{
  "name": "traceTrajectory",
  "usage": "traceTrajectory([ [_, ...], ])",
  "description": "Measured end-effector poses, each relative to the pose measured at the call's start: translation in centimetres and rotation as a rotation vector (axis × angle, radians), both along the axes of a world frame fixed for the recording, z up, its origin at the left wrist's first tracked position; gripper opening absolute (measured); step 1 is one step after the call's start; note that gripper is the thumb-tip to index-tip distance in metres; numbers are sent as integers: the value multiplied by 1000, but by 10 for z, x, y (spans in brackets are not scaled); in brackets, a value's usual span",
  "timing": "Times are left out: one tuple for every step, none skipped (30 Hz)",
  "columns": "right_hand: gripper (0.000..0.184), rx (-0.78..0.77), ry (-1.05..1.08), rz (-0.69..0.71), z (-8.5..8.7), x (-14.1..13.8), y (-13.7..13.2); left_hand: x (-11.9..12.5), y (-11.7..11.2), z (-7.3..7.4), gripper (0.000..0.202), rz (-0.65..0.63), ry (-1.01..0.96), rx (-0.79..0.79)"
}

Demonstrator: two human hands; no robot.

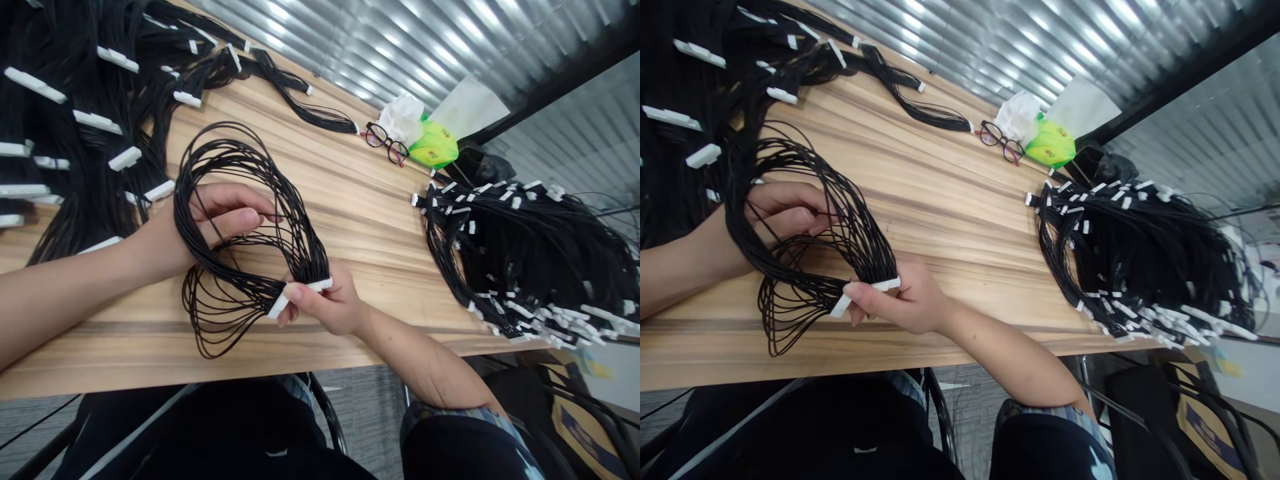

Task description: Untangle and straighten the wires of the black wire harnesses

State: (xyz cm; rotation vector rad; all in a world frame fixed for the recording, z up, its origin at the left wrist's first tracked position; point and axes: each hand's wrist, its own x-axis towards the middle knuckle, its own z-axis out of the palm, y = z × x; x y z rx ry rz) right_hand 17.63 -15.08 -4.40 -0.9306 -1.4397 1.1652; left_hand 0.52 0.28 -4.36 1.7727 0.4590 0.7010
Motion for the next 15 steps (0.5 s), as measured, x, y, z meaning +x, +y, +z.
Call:
traceTrajectory([
  [38, -18, 3, 15, 0, 0, 0, -1, 1, -1, 55, -6, -7, 10],
  [38, -32, 7, 26, -1, -1, 0, -1, 2, -2, 54, -10, -16, 19],
  [37, -45, 14, 32, -1, -1, 0, -1, 2, -3, 51, -18, -21, 28],
  [37, -56, 24, 34, -2, -2, 0, -1, 3, -3, 49, -29, -26, 38],
  [36, -67, 36, 36, -2, -2, 0, -1, 4, -4, 48, -42, -32, 49],
  [35, -76, 44, 37, -2, -3, 0, 0, 5, -4, 47, -55, -38, 61],
  [35, -83, 45, 38, -2, -3, -1, 0, 6, -4, 46, -68, -41, 72],
  [35, -86, 41, 42, -1, -3, -1, 1, 6, -5, 44, -84, -41, 81],
  [35, -86, 33, 47, -1, -3, -1, 1, 6, -5, 44, -100, -40, 89],
  [35, -83, 24, 50, -1, -3, -1, 1, 6, -6, 44, -120, -41, 97],
  [36, -78, 14, 51, -1, -2, -1, 1, 5, -6, 45, -145, -38, 103],
  [36, -72, 3, 50, -1, -2, -1, 2, 4, -6, 45, -168, -36, 107],
  [36, -65, -6, 45, -2, -2, -2, 2, 4, -6, 45, -187, -38, 111],
  [37, -64, -19, 41, -2, -1, -2, 1, 3, -6, 45, -199, -40, 114],
  [37, -66, -33, 36, -3, -1, -2, 1, 3, -6, 44, -206, -42, 115],
])
